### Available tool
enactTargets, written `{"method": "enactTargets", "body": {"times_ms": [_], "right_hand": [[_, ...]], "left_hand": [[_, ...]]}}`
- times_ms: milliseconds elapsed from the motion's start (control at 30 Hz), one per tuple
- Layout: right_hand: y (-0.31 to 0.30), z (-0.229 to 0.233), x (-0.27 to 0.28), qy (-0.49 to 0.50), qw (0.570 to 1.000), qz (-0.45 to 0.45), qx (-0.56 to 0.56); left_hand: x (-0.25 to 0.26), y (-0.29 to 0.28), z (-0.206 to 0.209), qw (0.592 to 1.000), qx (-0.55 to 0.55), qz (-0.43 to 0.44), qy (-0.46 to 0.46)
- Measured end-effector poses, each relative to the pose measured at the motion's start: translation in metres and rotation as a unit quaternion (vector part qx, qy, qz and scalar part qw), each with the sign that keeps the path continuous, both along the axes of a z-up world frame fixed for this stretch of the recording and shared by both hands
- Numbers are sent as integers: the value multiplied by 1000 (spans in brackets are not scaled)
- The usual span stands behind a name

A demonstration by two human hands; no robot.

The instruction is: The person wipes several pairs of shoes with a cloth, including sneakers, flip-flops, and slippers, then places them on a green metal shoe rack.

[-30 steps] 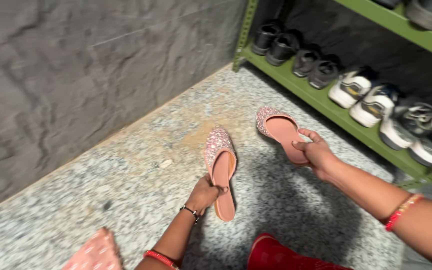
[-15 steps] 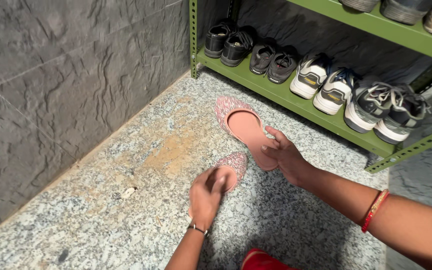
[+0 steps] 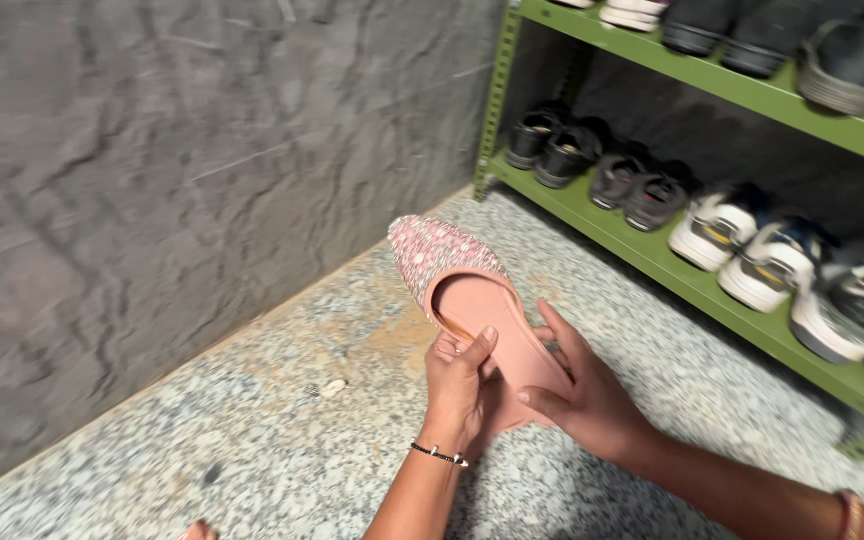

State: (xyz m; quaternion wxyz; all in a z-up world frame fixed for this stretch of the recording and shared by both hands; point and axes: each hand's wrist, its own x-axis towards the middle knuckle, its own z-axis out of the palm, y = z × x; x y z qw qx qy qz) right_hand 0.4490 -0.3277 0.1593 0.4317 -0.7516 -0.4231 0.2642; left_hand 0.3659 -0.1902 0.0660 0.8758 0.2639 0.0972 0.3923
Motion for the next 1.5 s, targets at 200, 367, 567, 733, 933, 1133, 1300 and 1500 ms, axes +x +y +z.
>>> {"method": "enactTargets", "body": {"times_ms": [200, 367, 567, 733, 933, 1133, 1300, 1500], "right_hand": [[10, 17, -22, -355, 932, 39, -60], [17, 12, -34, -600, 766, 179, 144], [15, 7, -36, -609, 756, 187, 154], [18, -2, -2, -237, 961, 54, 132], [8, -43, 116, 270, 936, -201, 106], [-32, -140, 160, 416, 851, -290, 132], [-32, -159, 171, 429, 796, -412, 110], [-39, -147, 174, 359, 813, -456, 46]], "left_hand": [[-22, 15, 13, 963, -191, -106, -159], [-31, 19, 22, 892, -183, -197, -363], [-29, 21, 23, 858, -130, -232, -439], [-24, 28, 25, 961, -131, -177, -170], [-22, 15, 14, 964, -30, -254, 66], [-30, 5, 12, 956, -49, -272, 102], [-38, 5, 12, 951, -56, -254, 169], [-32, 8, 10, 949, -83, -242, 183]]}}
